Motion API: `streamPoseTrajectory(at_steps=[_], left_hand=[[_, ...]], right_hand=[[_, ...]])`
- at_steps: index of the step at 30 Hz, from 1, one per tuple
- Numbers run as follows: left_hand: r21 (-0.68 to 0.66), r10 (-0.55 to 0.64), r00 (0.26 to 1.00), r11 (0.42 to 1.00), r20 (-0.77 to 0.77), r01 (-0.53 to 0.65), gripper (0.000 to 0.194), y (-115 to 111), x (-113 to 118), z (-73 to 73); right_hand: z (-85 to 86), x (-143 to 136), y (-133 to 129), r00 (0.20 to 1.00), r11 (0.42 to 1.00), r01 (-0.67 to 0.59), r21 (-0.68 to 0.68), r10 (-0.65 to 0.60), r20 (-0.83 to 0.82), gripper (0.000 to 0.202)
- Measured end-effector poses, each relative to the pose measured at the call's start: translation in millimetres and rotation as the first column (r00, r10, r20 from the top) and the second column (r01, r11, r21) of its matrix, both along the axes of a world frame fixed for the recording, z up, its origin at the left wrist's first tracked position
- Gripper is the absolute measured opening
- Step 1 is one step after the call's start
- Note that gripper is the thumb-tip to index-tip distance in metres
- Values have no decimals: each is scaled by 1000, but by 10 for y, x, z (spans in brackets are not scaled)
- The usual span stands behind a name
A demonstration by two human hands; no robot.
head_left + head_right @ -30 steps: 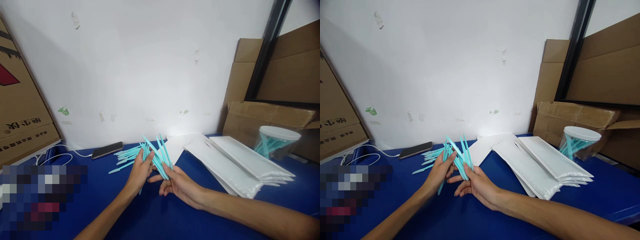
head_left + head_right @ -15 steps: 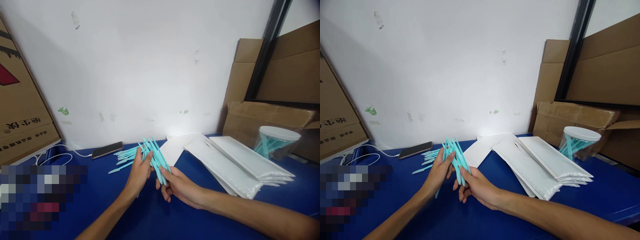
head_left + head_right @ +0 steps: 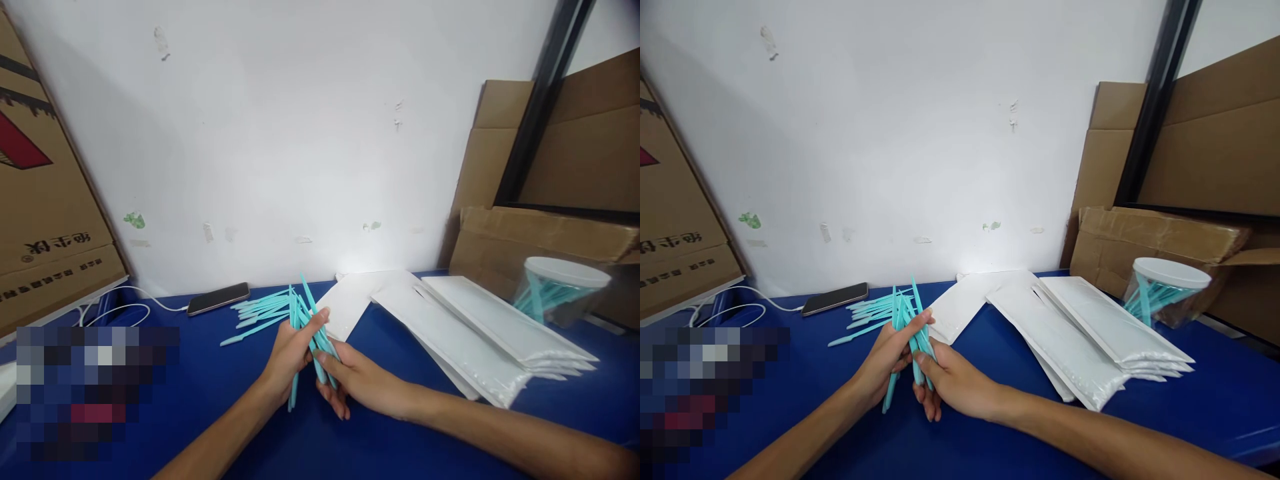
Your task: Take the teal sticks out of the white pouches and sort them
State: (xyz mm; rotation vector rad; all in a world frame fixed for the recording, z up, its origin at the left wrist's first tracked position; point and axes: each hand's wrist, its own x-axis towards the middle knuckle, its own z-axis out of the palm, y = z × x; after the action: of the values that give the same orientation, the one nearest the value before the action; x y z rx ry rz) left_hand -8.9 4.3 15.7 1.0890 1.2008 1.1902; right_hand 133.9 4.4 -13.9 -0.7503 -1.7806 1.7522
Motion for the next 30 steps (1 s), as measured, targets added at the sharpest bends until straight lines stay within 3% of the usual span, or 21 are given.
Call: streamPoseTrajectory(at_steps=[7,11,15,20,26,30], left_hand=[[34,252,967,967,-41,-251,33,46,20,-73],[87,229,964,966,135,-242,32,99,-37,11],[179,205,941,950,268,-258,28,140,-130,117],[397,220,969,884,108,-246,29,170,-175,91],[458,219,966,879,-136,-134,44,71,-55,-56],[439,96,957,898,-274,36,43,42,-13,-176]], right_hand=[[34,2,-72,997,997,17,82,-23,79,50],[66,24,-63,996,995,54,85,-60,73,63],[103,32,-96,992,993,88,80,-94,85,63],[86,32,-119,975,968,191,162,-207,85,55],[143,65,-119,961,939,266,217,-275,11,48],[281,105,-167,935,882,348,318,-351,-53,44]])
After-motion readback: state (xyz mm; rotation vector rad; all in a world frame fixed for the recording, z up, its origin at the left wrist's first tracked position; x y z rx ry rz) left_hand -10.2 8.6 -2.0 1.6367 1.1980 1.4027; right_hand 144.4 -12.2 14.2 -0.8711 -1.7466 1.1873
